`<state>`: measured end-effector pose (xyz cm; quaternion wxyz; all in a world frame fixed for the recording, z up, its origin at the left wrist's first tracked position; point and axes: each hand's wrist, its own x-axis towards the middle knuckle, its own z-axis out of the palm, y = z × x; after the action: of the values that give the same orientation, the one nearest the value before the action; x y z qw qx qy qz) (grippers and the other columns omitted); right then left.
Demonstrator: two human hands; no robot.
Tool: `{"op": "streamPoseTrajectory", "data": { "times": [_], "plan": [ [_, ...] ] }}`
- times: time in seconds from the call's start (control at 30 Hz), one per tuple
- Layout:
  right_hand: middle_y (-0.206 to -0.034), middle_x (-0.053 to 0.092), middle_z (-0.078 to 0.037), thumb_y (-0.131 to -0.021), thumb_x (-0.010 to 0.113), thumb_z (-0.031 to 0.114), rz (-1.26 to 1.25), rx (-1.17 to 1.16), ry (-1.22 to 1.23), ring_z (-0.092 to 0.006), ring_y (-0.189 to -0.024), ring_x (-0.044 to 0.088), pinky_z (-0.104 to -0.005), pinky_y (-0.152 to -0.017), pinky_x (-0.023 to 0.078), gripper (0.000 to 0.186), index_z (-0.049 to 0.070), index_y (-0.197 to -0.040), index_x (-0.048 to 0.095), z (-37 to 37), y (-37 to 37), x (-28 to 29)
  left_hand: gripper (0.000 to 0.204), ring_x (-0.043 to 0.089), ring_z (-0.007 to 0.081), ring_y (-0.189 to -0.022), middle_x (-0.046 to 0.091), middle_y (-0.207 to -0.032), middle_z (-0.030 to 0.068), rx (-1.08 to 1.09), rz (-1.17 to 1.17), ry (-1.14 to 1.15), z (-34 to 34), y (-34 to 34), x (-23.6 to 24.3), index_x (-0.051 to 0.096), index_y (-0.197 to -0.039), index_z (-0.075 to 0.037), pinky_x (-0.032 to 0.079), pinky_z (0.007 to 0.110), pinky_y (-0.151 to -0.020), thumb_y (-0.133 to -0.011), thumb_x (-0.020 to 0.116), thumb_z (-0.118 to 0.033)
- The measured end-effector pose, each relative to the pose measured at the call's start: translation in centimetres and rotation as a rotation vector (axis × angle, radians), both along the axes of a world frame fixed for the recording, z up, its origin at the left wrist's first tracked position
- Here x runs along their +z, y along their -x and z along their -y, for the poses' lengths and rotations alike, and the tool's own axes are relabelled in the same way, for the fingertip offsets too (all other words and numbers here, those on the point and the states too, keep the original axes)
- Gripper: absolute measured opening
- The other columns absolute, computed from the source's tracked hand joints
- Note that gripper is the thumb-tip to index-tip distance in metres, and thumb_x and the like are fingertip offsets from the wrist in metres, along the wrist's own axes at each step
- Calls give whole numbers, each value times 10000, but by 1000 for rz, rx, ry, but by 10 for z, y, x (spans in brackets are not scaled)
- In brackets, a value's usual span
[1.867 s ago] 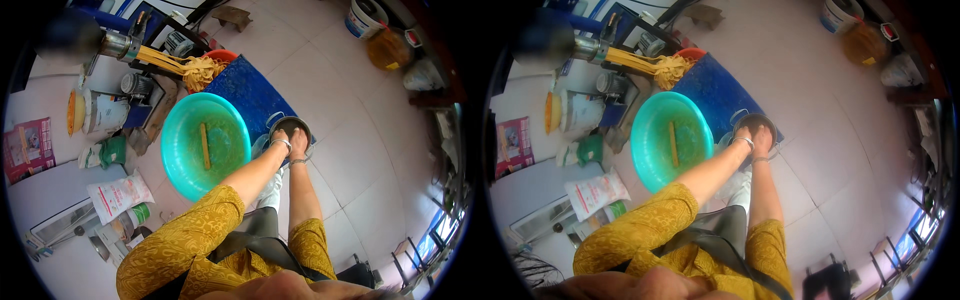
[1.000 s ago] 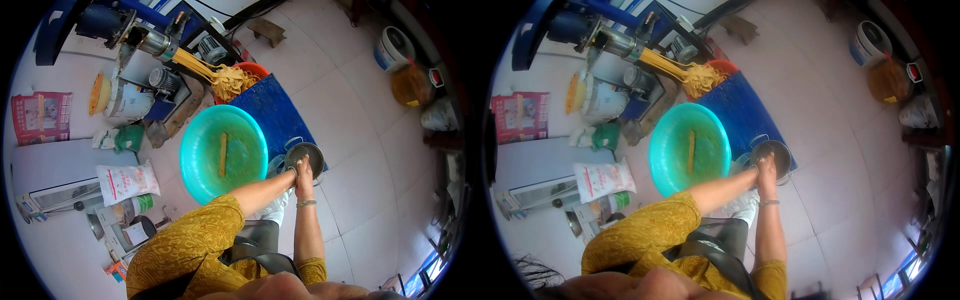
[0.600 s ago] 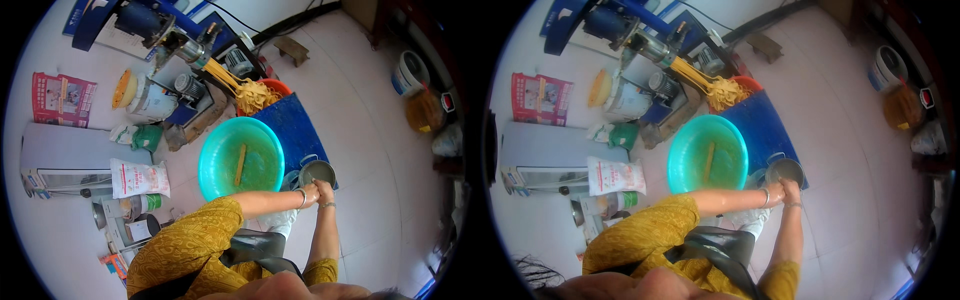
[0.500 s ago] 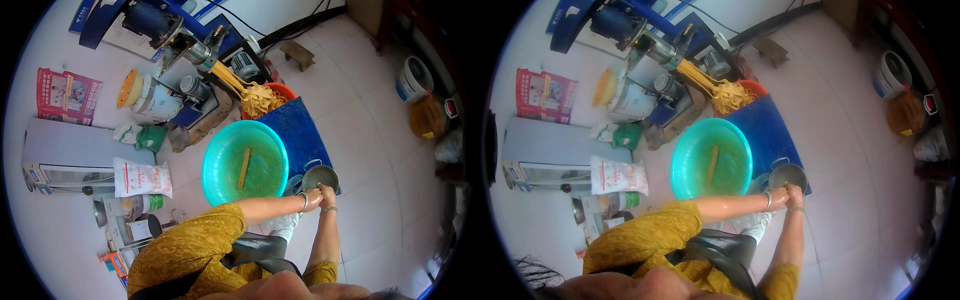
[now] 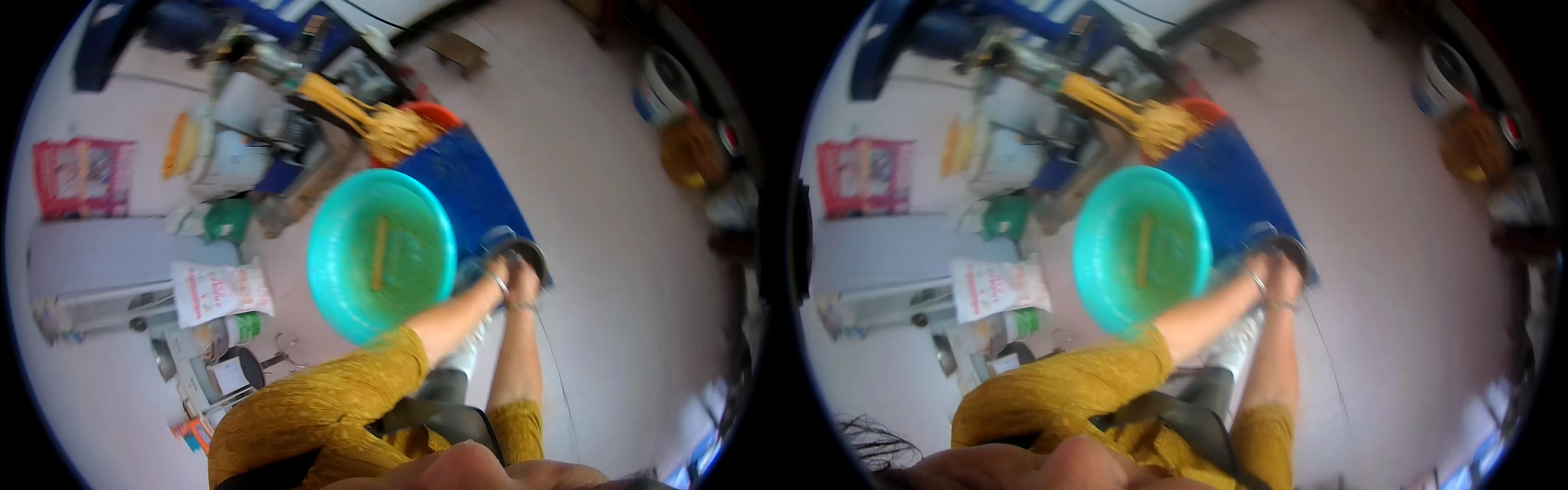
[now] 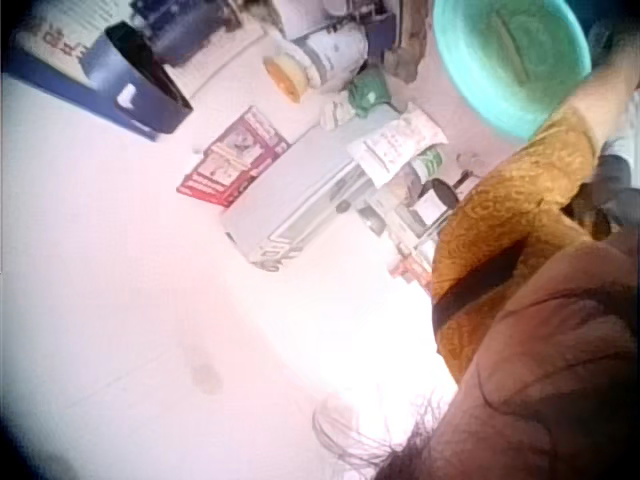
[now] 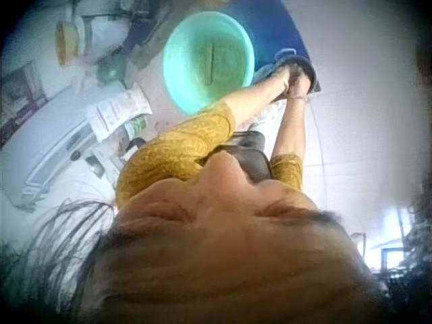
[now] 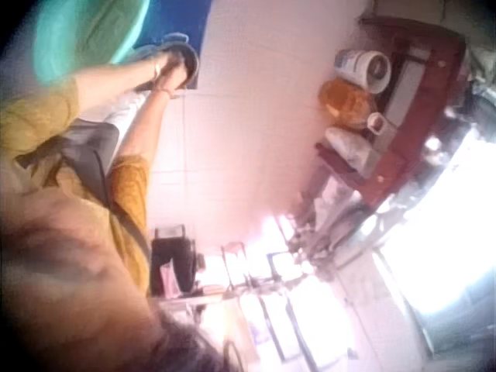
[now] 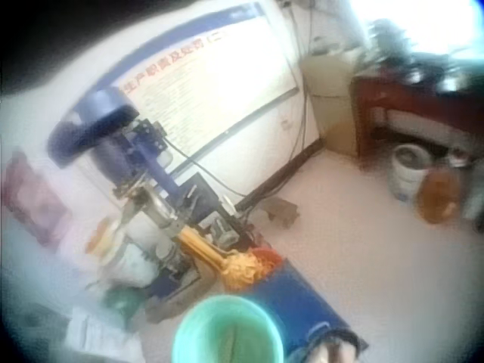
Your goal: The person operates a noodle-making machine by feeding dough into the extruder with a wooden stick and catching the output in a basin. They then clean the workspace with a cloth, wash their hands in a pot, and carry a large basin of finished noodles across the room.
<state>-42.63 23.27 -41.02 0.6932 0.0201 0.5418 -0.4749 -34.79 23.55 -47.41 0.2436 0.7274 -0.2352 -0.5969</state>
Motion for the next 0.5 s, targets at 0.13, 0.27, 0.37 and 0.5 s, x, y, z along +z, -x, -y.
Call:
{"op": "streamPoseTrajectory", "data": {
  "times": [0.13, 0.27, 0.37, 0.5],
  "plan": [
    [-1049, 652, -92, -948, 523, 247, -343, 243, 95, -169, -978, 582, -299, -890, 452, 325, -10, -1110, 638, -1, 8, 67, 351, 603, 260, -836, 630, -932, 111, 374, -569, -206, 30, 21, 63, 594, -962, -84, 509, 411, -777, -941, 425, -391],
    [-1463, 366, -138, -1008, 347, 358, -405, 302, 195, -234, -1365, 293, -316, -1118, 205, 543, -18, -1398, 383, -21, -15, 85, 447, 565, 290, -964, 600, -1067, 93, 403, -680, -333, 25, 8, 83, 547, -1158, -136, 465, 464, -864, -907, 499, -503],
    [-1530, 221, -196, -1002, 271, 380, -799, 564, 268, -331, -1433, 147, -366, -1157, 105, 601, -13, -1457, 257, -23, -31, 63, 404, 548, 279, -1042, 587, -1134, 89, 321, -831, -302, 21, -4, 100, 551, -1186, -136, 438, 439, -923, -930, 482, -440],
    [-1469, 313, -239, -988, 276, 363, -891, 582, 447, -384, -1389, 231, -410, -1145, 166, 555, -7, -1382, 406, -10, -18, 62, 345, 511, 276, -1150, 557, -1235, 95, 365, -1111, -250, 14, -13, 126, 561, -1192, -110, 400, 421, -1000, -950, 469, -338]
  ]
}}
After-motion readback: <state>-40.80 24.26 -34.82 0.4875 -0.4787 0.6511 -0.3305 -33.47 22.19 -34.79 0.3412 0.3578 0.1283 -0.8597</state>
